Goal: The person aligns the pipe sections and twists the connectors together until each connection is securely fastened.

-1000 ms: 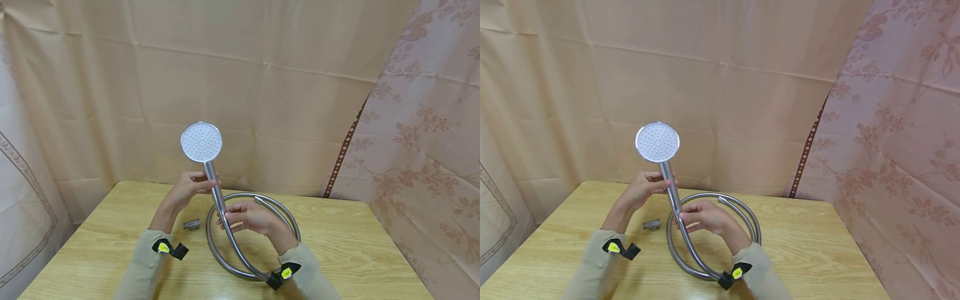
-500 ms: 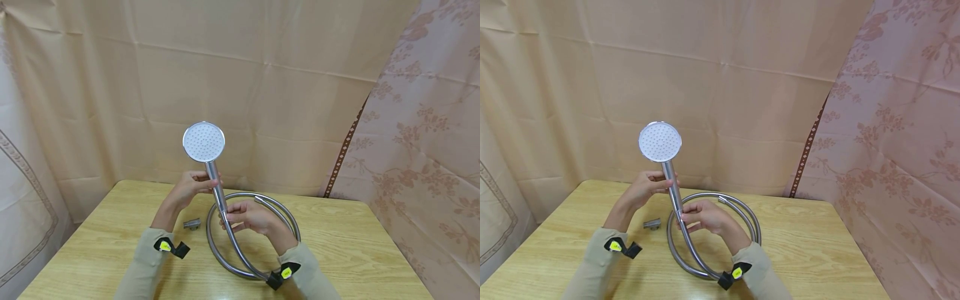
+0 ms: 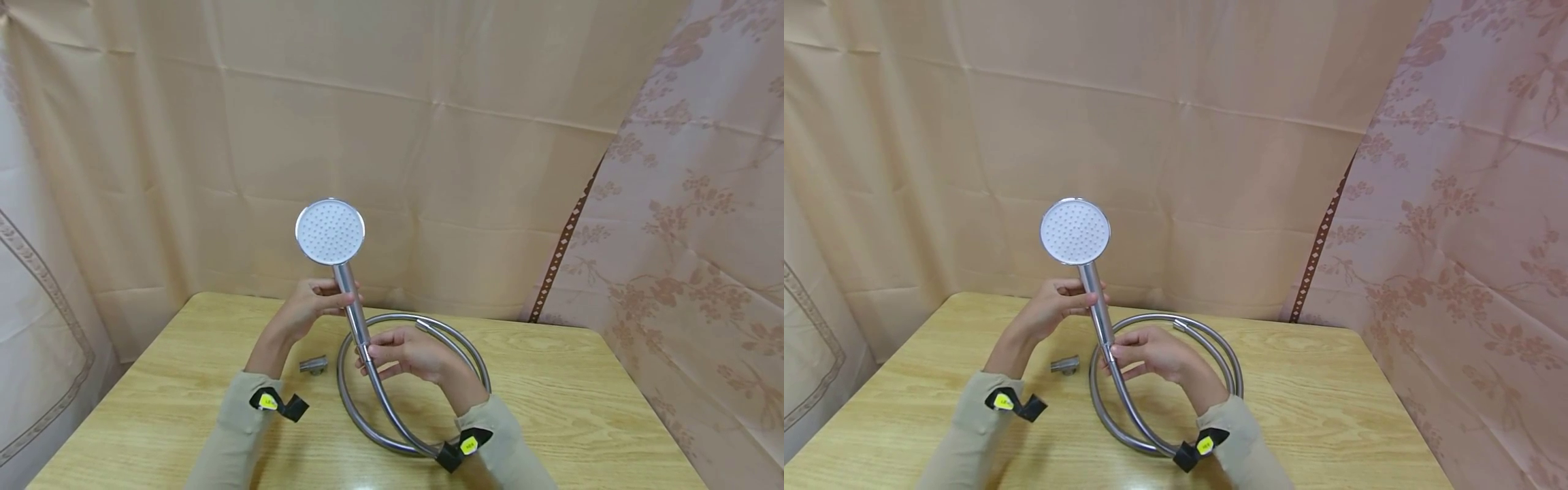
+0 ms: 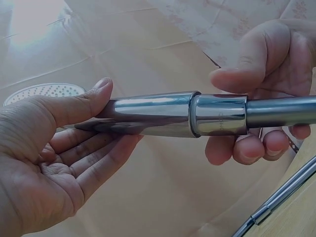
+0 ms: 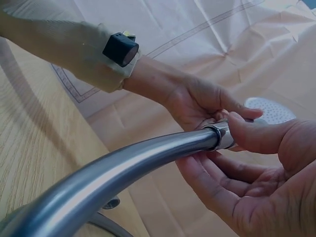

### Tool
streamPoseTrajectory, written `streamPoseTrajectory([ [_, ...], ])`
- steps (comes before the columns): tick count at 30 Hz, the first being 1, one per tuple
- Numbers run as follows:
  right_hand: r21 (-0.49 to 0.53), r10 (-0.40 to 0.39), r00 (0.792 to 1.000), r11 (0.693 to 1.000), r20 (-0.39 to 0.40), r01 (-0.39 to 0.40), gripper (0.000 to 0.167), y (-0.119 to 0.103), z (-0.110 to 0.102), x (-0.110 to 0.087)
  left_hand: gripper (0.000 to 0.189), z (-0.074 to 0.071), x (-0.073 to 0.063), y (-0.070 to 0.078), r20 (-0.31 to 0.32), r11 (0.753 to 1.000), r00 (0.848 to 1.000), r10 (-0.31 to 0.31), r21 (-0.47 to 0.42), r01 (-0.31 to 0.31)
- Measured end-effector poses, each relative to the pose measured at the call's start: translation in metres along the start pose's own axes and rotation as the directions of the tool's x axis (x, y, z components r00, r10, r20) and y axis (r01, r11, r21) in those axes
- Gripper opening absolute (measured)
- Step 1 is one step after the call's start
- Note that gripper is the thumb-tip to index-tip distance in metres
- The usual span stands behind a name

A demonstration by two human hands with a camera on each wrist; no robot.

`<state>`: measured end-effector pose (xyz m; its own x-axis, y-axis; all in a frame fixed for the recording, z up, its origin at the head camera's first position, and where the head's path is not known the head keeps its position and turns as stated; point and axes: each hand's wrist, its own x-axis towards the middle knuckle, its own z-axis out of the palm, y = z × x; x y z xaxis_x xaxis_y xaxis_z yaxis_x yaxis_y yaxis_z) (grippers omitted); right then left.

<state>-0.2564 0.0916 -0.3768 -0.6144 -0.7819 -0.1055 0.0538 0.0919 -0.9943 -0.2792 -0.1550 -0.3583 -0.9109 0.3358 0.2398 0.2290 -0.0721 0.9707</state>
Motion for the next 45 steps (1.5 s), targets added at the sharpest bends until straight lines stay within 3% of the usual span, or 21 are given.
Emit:
streamPoseTrajectory([
  [11, -0.006, 0.024, 0.997, 1.000, -0.067, -0.024, 0.022, -0.0018, 0.0047, -0.0002, 0.020, 0.0015, 0.0003, -0.0003, 0.019, 1.000, 1.000, 0.021, -0.001, -0.021],
  [20, 0.010, -0.009, 1.000, 1.000, 0.001, 0.009, 0.036, 0.0021, 0.0015, 0.0006, 0.026, 0.0017, 0.0000, -0.0023, 0.016, 1.000, 1.000, 0.015, -0.002, -0.015],
  [27, 0.025, -0.040, 0.998, 0.999, 0.043, 0.039, 0.032, 0.0027, 0.0006, 0.0005, 0.023, 0.0019, 0.0006, -0.0025, 0.037, 1.000, 0.999, 0.025, -0.017, -0.024],
  [33, 0.018, -0.058, 0.996, 0.998, 0.067, 0.057, 0.039, 0.0026, -0.0011, 0.0006, 0.023, 0.0013, 0.0010, -0.0016, 0.052, 1.000, 0.998, 0.028, -0.011, -0.027],
  [37, 0.007, -0.042, 0.998, 0.999, 0.038, 0.042, 0.040, -0.0002, -0.0015, -0.0016, 0.026, 0.0010, 0.0005, -0.0001, 0.040, 1.000, 0.999, 0.017, -0.003, -0.017],
  [45, -0.047, 0.006, 0.995, 0.999, -0.098, -0.011, 0.030, -0.0045, 0.0029, -0.0016, 0.029, 0.0017, 0.0003, 0.0017, 0.016, 1.000, 1.000, 0.016, 0.009, -0.016],
])
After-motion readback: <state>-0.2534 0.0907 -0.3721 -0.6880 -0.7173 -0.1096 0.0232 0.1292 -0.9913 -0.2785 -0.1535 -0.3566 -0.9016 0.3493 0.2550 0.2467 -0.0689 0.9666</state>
